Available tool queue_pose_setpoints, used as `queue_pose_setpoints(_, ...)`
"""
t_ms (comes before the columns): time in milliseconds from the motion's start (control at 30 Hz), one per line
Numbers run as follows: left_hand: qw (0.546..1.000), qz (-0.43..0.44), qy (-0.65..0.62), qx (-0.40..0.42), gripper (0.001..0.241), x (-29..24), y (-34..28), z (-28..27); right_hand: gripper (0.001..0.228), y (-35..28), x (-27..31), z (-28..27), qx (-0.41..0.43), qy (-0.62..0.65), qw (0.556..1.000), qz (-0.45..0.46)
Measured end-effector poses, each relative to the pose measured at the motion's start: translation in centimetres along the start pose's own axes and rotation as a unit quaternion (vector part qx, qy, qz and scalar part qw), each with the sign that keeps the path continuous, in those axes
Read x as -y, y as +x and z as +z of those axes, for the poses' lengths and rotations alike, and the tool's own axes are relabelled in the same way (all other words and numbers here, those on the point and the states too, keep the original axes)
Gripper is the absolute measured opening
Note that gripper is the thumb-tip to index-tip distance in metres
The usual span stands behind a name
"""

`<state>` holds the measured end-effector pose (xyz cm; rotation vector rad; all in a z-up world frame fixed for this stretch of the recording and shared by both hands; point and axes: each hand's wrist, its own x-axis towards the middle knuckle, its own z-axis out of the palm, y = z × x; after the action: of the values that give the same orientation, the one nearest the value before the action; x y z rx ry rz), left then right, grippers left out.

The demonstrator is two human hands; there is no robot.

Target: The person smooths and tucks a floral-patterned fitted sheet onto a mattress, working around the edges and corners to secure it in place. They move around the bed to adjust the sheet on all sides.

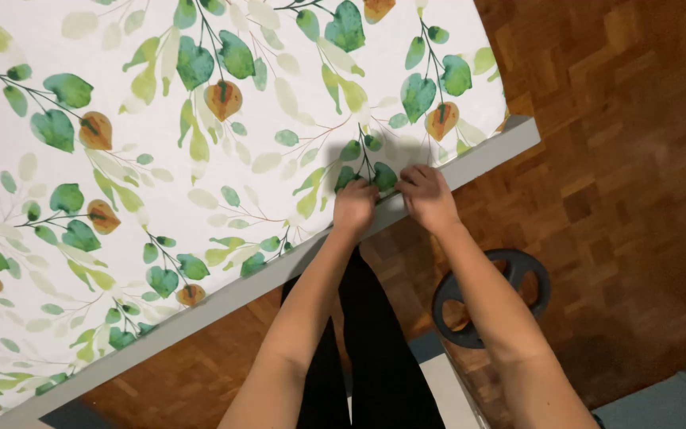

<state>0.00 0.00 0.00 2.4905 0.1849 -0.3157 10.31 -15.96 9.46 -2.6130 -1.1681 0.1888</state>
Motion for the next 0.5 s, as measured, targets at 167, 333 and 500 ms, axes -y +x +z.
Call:
queue_pose_setpoints(167,0.999,0.006,0.009,0.049,0.021,0.5,0.4,1.4,0.013,-0.4,0.4,0.3,0.021,-0.012,1.0,-0.015)
queue_pose_setpoints(333,0.998,0.044,0.044,-0.003,0.018,0.5,-0.3,3.0,0.017,-0.6,1.0,1.0,0.043,-0.031,0.998,-0.015)
queue_pose_setpoints(500,0.999,0.049,0.004,0.0,0.016,-0.4,-0.8,0.0,0.028,-1.0,1.3,2.3,0.053,-0.015,0.998,-0.008)
